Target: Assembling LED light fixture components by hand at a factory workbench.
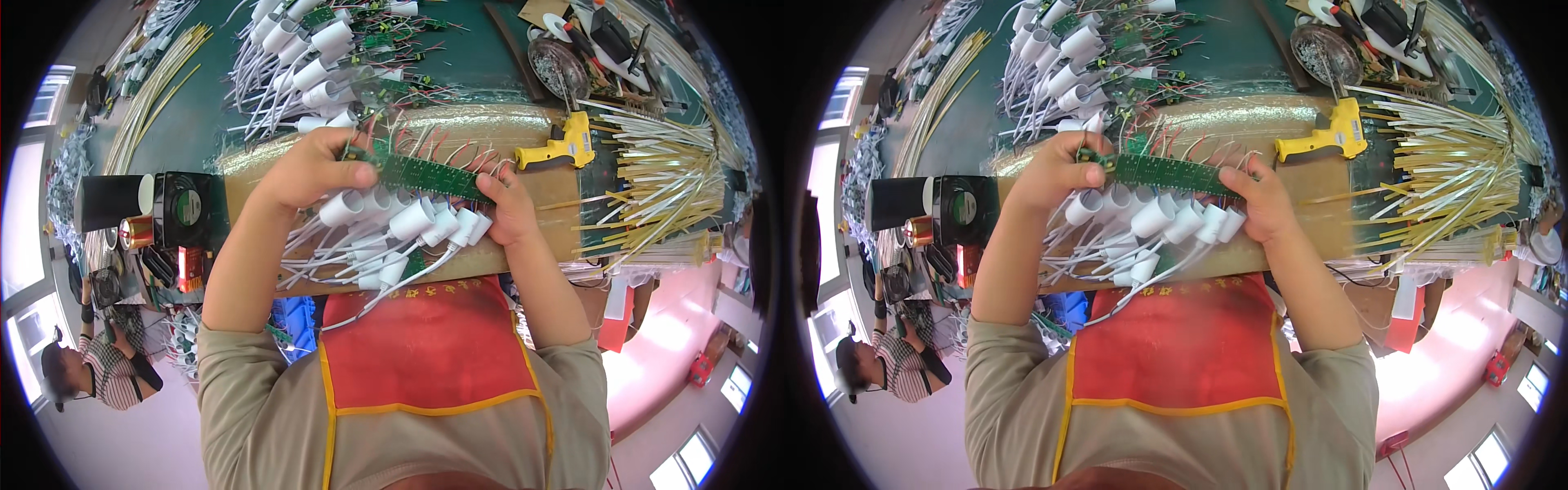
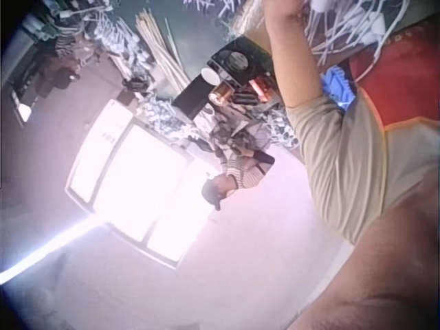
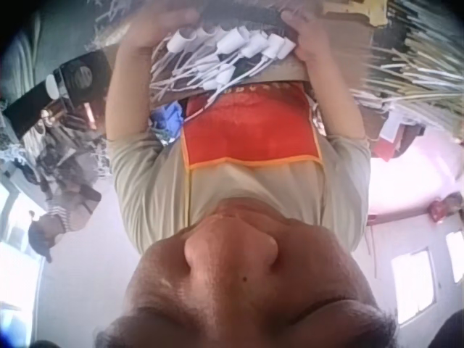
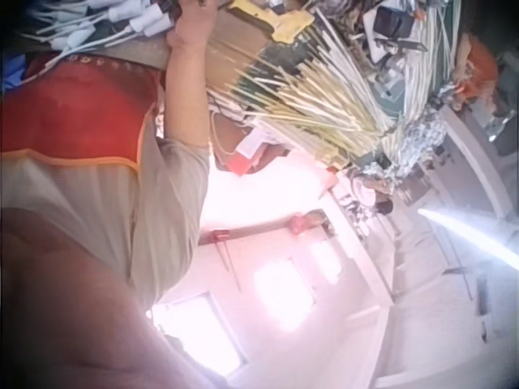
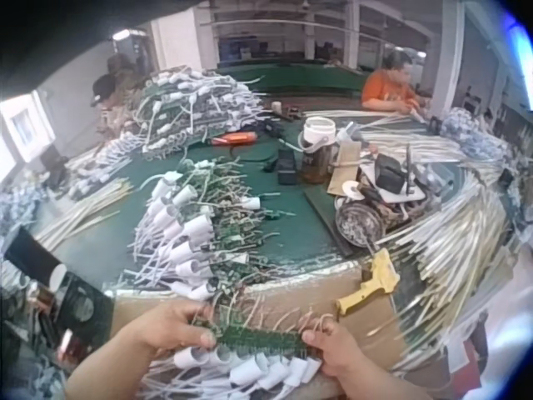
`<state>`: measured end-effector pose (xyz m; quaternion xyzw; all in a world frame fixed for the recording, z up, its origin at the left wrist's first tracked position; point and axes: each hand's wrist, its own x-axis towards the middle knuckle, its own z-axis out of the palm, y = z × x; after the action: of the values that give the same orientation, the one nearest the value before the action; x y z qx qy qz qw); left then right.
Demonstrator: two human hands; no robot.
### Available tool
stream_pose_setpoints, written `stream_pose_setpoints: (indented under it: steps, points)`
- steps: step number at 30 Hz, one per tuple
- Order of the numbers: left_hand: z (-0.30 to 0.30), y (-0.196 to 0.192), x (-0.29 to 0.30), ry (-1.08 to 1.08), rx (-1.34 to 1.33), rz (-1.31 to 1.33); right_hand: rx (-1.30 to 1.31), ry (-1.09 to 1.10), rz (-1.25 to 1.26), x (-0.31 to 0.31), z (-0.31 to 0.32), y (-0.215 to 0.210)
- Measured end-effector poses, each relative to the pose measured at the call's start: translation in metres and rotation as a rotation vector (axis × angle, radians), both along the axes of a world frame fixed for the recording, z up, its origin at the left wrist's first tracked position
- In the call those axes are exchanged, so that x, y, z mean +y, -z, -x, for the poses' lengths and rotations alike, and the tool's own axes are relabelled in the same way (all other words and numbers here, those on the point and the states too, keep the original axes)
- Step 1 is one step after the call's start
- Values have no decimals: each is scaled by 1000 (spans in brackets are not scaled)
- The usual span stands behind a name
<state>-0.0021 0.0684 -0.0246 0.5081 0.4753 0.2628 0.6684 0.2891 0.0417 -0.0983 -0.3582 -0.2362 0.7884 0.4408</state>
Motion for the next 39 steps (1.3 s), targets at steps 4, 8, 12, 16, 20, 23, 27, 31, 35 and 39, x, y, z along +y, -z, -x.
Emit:
stream_pose_setpoints:
  steps: [4, 8, 12, 16, 20, 23, 27, 31, 35, 39]
  points:
    - [-15, -16, 1, -36, 291, -104, 18, 22, -2, 3, 1, 3]
    - [-20, -19, -3, -37, 465, -190, 12, 7, -19, 0, 2, 2]
    - [13, -52, 7, -304, 347, -293, 25, 1, 5, 1, 1, 5]
    - [67, -129, 44, -794, 607, -758, 36, 2, -19, 1, 0, 8]
    - [68, -176, 89, -666, 1077, -977, 36, -14, -15, 1, 3, 2]
    - [85, -179, 154, -15, 904, -739, 20, -16, -18, 4, 3, 1]
    - [32, -37, 196, -388, 1342, -1294, 26, -2, 1, 3, 2, 1]
    - [13, -44, 184, -411, 1234, -1144, 31, -20, -36, 4, -1, 10]
    - [8, -54, 145, -486, 946, -1229, 1, 7, 2, 1, 1, 2]
    - [7, -41, 48, -128, 535, -752, 53, -21, -14, 1, 1, 4]
